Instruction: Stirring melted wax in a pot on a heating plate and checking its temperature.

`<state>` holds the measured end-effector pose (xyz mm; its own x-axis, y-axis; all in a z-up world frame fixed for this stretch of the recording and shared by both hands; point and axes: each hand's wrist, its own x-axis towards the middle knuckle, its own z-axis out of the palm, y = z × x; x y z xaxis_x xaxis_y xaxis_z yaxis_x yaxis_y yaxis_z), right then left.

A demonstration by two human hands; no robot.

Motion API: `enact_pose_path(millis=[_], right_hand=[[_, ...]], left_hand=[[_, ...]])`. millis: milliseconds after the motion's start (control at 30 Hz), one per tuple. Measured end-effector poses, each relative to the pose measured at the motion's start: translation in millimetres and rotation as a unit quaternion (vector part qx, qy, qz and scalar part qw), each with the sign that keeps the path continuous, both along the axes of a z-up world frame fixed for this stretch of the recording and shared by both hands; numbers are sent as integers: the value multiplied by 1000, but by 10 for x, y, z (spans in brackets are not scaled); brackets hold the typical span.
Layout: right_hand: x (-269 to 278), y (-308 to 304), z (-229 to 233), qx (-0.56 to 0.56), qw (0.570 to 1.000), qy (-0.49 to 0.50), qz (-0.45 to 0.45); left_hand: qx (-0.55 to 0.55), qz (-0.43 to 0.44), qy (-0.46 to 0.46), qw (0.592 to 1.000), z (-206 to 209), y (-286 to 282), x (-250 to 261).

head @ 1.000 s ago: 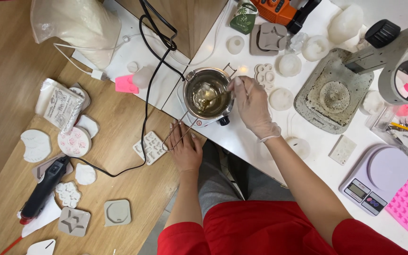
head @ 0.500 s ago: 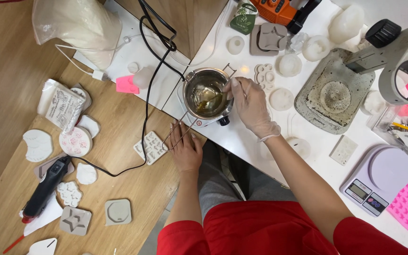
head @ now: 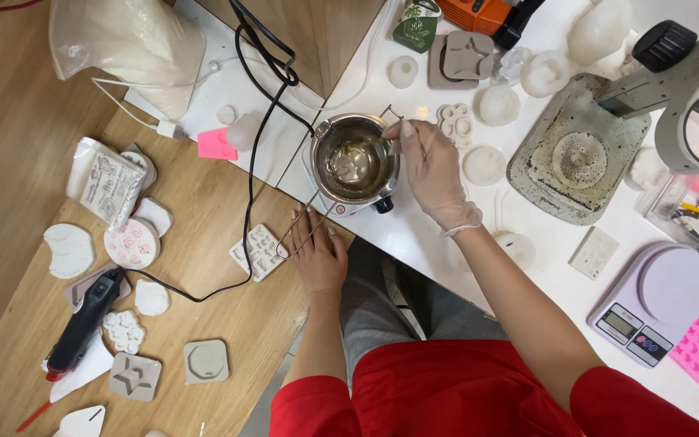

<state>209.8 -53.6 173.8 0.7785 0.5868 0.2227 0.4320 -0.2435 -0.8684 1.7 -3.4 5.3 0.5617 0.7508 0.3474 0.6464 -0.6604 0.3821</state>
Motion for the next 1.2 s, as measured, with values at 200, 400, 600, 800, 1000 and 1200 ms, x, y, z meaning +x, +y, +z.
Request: enact_pose_path(millis=[200,400,600,800,1000,1200], right_hand=[[35,5,7,-14,1000,-17,2],[12,-39,-78,-14,1000,-10,12],[-4,-59,-58,-21,1000,2,9],[-16,-39,18,-2,1000,11,-2],[25,-98,-94,-22,1000,-16,16],[5,-65,-50,-27,999,5,19]], left_hand=[[3,1,-6,1000,-3,22,19],[-2,-2,-11,1000,26,9,9],[-5,-7,-7,1000,75,7,-3],[-7,-8,-2,1000,26,8,-21],[-6,-1,7,1000,5,2,-12],[2,-3,-1,1000,0,12,1]])
